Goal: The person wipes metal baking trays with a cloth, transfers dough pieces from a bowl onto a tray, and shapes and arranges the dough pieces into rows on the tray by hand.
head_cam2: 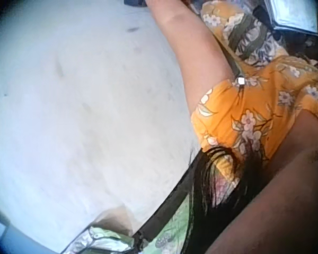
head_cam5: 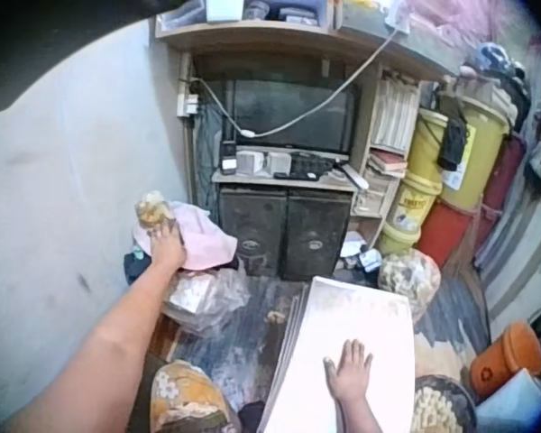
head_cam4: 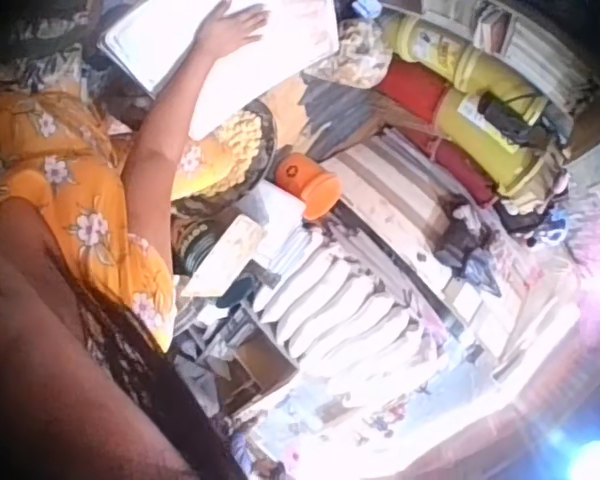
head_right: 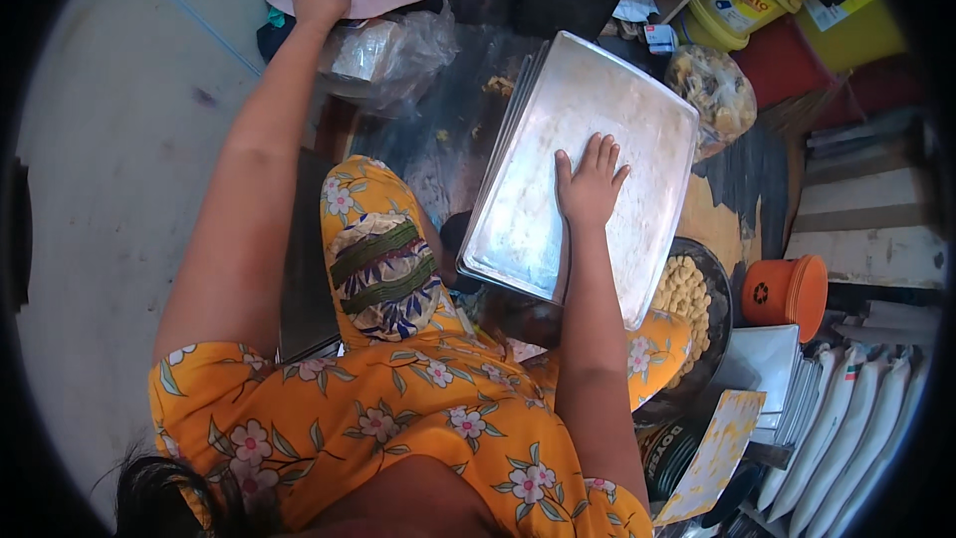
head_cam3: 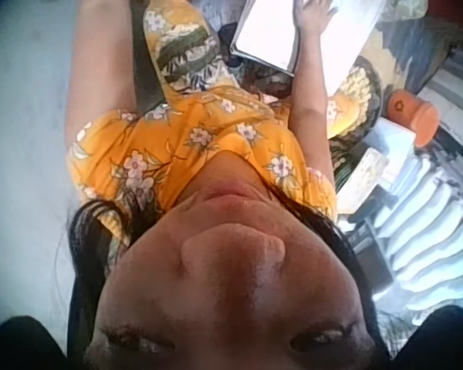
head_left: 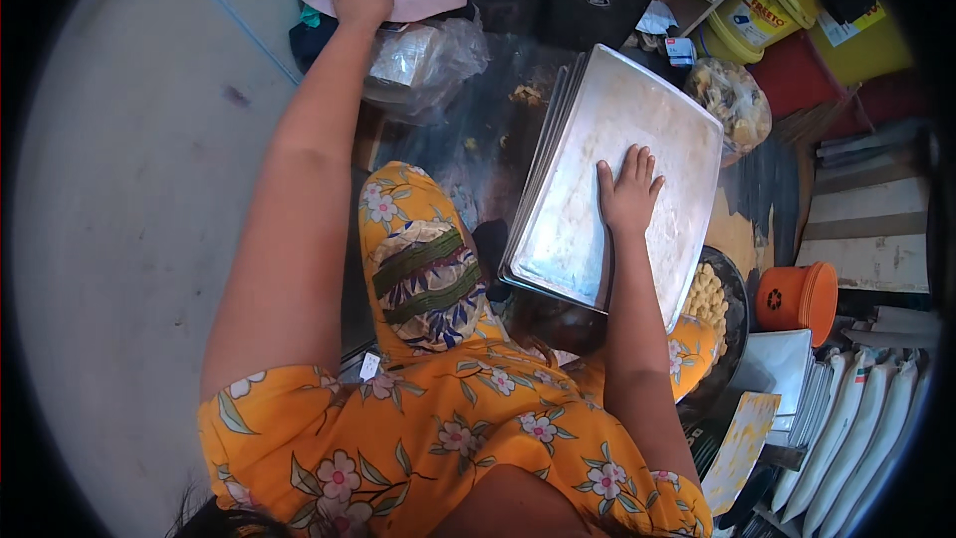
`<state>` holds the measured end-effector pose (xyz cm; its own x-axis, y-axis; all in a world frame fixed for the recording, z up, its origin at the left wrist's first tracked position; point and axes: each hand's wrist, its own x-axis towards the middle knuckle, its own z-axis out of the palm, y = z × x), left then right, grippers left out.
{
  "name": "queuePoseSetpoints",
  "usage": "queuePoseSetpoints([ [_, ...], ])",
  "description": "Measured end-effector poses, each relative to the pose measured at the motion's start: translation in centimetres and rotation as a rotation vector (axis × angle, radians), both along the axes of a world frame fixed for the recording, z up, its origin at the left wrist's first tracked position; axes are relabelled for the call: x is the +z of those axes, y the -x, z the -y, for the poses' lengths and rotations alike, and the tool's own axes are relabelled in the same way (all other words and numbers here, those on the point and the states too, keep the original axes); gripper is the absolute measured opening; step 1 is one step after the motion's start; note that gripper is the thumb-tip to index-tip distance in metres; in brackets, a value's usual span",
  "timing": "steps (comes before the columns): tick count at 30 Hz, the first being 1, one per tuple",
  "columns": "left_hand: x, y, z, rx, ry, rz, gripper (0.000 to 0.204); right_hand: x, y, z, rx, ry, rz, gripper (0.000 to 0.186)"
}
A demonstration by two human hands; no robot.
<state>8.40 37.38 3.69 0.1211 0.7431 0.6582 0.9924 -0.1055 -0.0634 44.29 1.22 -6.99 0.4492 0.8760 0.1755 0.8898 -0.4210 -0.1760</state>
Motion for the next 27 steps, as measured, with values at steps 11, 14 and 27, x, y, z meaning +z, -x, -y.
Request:
queuePoseSetpoints([
  [11, 3.3, 3.8, 0.8, -0.108, -0.248, -0.188, 0.016, 1.1, 0.6, 0.0, 0.001, 0.002, -0.048, 0.08],
  [14, 6.2, 2.7, 4.7, -0.223, -0.439, -0.144, 0.015, 1.1, 0.1, 0.2, 0.008, -0.01, -0.058, 0.077],
  [27, -0.1, -10.7, 37.6, -0.738, 0.228, 0.458, 0.016, 4.8, 15.7, 5.6, 0.663, -0.497, -0.975, 0.1],
])
